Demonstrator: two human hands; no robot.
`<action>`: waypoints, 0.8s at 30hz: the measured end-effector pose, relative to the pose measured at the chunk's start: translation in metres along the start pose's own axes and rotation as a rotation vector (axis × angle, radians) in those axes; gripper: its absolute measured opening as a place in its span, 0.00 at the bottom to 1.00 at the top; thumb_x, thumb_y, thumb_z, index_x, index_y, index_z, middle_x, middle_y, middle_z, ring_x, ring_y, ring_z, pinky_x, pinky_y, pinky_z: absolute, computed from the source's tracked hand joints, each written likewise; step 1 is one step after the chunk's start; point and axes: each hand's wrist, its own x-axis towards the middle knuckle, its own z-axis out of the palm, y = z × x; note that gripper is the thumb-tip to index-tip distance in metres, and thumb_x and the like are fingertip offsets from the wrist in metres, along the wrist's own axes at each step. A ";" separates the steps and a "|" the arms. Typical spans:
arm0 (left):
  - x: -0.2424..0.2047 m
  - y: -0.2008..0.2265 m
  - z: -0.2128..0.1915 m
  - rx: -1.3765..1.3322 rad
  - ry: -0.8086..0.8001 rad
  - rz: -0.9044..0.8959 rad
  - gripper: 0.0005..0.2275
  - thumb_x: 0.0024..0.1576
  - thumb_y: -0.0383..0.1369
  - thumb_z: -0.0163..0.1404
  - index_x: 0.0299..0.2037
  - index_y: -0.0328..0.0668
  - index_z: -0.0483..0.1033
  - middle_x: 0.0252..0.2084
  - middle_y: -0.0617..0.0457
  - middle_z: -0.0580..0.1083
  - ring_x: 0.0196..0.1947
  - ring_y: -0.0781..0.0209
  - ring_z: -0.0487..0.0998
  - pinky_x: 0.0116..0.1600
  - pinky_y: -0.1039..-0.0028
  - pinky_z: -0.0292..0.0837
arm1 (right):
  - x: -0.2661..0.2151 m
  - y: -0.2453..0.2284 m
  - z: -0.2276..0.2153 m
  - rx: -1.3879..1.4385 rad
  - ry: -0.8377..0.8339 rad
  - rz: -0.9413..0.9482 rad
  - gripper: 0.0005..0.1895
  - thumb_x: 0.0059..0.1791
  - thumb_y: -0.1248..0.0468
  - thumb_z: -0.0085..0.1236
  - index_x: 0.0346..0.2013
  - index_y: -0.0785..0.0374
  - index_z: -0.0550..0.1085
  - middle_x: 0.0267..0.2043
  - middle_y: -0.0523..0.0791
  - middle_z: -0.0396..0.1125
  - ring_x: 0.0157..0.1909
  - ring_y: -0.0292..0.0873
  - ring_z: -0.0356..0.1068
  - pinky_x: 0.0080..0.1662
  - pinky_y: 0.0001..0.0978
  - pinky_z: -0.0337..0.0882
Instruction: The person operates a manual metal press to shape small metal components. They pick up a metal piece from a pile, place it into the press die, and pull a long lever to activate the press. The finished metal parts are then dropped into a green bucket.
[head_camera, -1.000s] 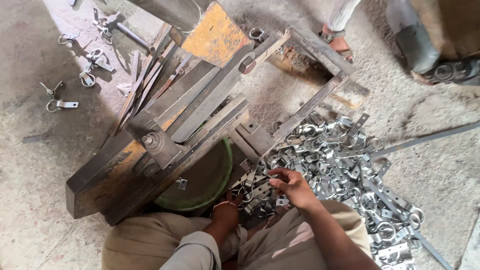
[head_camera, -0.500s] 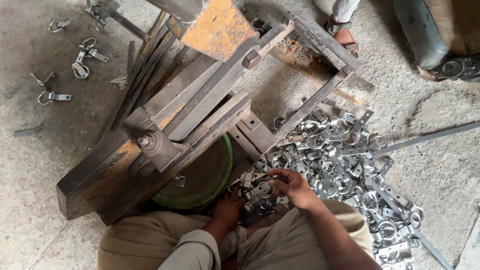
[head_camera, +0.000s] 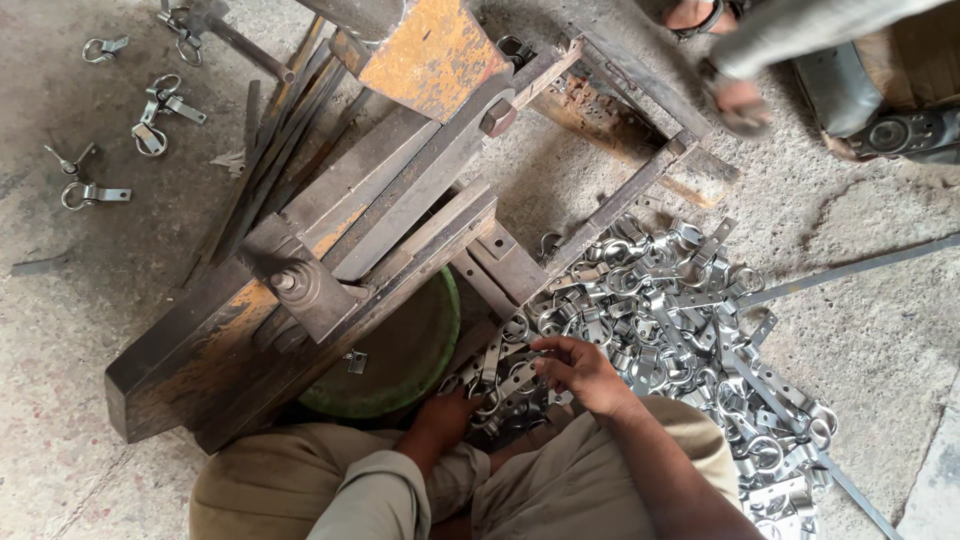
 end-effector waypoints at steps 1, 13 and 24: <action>-0.003 0.002 0.003 -0.030 0.012 -0.036 0.19 0.57 0.34 0.53 0.60 0.56 0.70 0.58 0.38 0.70 0.51 0.38 0.77 0.54 0.50 0.72 | 0.000 -0.001 0.001 -0.013 0.003 0.004 0.21 0.48 0.63 0.62 0.55 0.65 0.75 0.33 0.40 0.72 0.30 0.32 0.68 0.35 0.26 0.71; 0.026 0.003 0.030 0.078 0.113 -0.244 0.24 0.56 0.27 0.50 0.63 0.45 0.59 0.44 0.41 0.78 0.55 0.39 0.74 0.53 0.52 0.74 | -0.005 -0.018 0.009 -0.029 0.006 0.071 0.21 0.48 0.60 0.62 0.54 0.64 0.75 0.30 0.40 0.69 0.29 0.32 0.68 0.32 0.26 0.70; 0.006 0.020 0.006 0.080 0.309 -0.120 0.22 0.53 0.27 0.52 0.60 0.46 0.66 0.45 0.43 0.77 0.53 0.42 0.73 0.56 0.52 0.69 | 0.006 -0.006 0.001 0.028 -0.021 0.034 0.21 0.48 0.62 0.63 0.55 0.64 0.76 0.29 0.39 0.69 0.28 0.31 0.67 0.33 0.25 0.69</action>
